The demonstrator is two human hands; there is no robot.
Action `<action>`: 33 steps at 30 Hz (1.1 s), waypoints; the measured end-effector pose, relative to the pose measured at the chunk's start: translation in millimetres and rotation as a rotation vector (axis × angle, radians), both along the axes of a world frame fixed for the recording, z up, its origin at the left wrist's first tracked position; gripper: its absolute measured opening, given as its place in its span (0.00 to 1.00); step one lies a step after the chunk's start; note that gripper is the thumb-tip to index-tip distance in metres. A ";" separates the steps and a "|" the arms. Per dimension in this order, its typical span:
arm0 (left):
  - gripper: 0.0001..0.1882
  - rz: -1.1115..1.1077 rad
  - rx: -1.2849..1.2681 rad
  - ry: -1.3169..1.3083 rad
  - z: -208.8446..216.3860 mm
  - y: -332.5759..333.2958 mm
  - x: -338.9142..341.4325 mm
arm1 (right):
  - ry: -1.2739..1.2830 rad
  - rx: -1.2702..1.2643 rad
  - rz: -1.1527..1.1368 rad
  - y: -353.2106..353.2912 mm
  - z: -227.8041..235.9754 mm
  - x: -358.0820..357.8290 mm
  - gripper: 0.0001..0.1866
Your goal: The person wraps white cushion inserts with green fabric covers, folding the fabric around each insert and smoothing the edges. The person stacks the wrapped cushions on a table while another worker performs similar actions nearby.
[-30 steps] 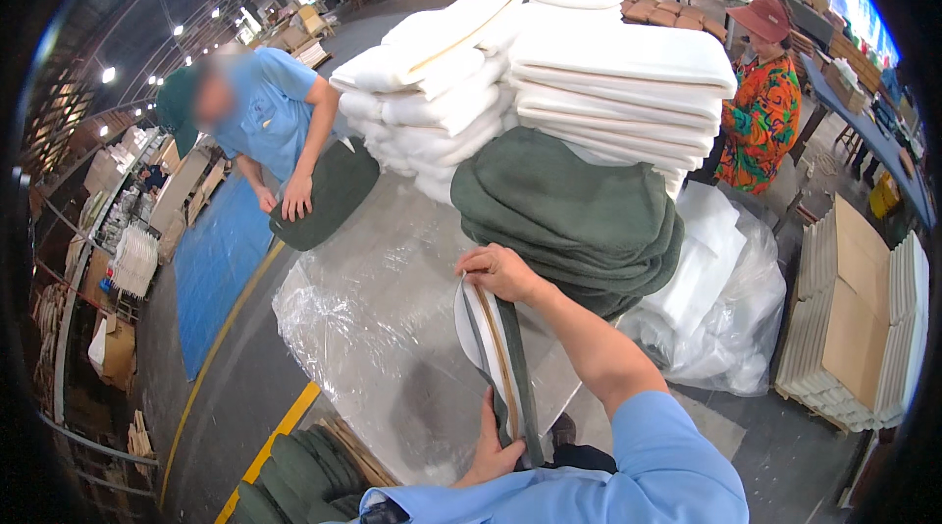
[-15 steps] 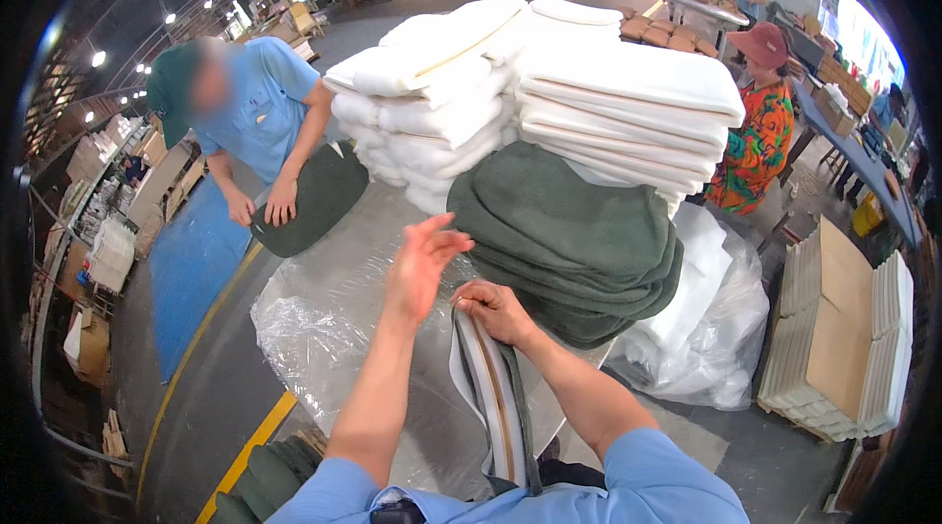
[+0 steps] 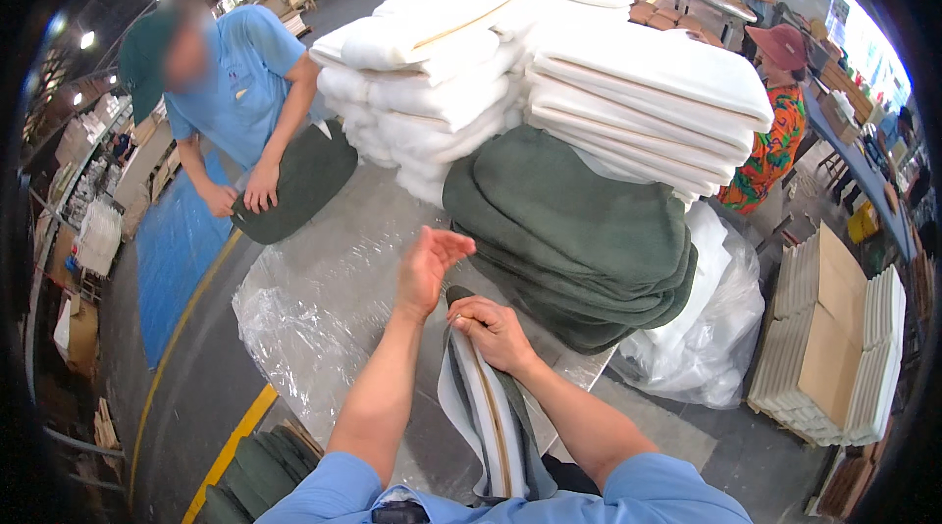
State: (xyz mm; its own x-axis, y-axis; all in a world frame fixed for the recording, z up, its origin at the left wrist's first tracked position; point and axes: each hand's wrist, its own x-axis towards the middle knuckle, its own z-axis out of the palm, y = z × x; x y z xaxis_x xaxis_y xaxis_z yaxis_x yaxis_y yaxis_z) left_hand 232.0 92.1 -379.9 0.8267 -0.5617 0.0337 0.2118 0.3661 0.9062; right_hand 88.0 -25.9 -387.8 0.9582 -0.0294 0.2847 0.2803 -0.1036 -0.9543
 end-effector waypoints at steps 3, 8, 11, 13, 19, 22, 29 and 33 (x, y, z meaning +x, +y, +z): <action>0.37 -0.158 0.011 0.159 -66.4 2.9 -3.9 | -0.003 -0.020 0.007 -0.1 3.2 -2.7 0.05; 0.38 -0.122 -0.145 0.367 -142.8 18.5 -24.2 | -0.044 0.030 0.028 14.0 14.3 -2.8 0.04; 0.37 -0.160 -0.162 0.518 -165.6 2.2 -66.9 | -0.041 -0.040 -0.018 9.3 17.1 -14.4 0.03; 0.37 -0.162 -0.157 0.622 -171.2 7.9 -100.7 | -0.056 -0.029 0.000 15.6 24.7 -18.6 0.03; 0.36 -0.213 -0.139 0.872 -157.2 0.1 -195.8 | -0.101 -0.038 -0.014 6.5 54.3 -37.7 0.02; 0.36 -0.214 -0.129 0.927 -143.6 0.3 -228.9 | -0.172 -0.042 -0.021 2.9 79.5 -48.3 0.03; 0.35 -0.131 -0.104 0.975 -108.2 26.8 -294.3 | -0.348 -0.007 -0.029 3.2 125.4 -63.4 0.11; 0.35 -0.069 -0.068 1.010 -84.6 45.8 -335.9 | -0.372 0.026 -0.069 3.5 128.2 -60.8 0.10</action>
State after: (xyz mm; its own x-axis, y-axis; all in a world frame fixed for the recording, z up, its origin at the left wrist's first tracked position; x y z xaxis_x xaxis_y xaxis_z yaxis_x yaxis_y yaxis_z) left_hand -103.9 137.9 -464.5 0.4521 -0.6325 -0.6289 0.8899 0.3682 0.2694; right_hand 27.2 -22.4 -259.5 0.7848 -0.1024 0.6113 0.6016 -0.1115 -0.7910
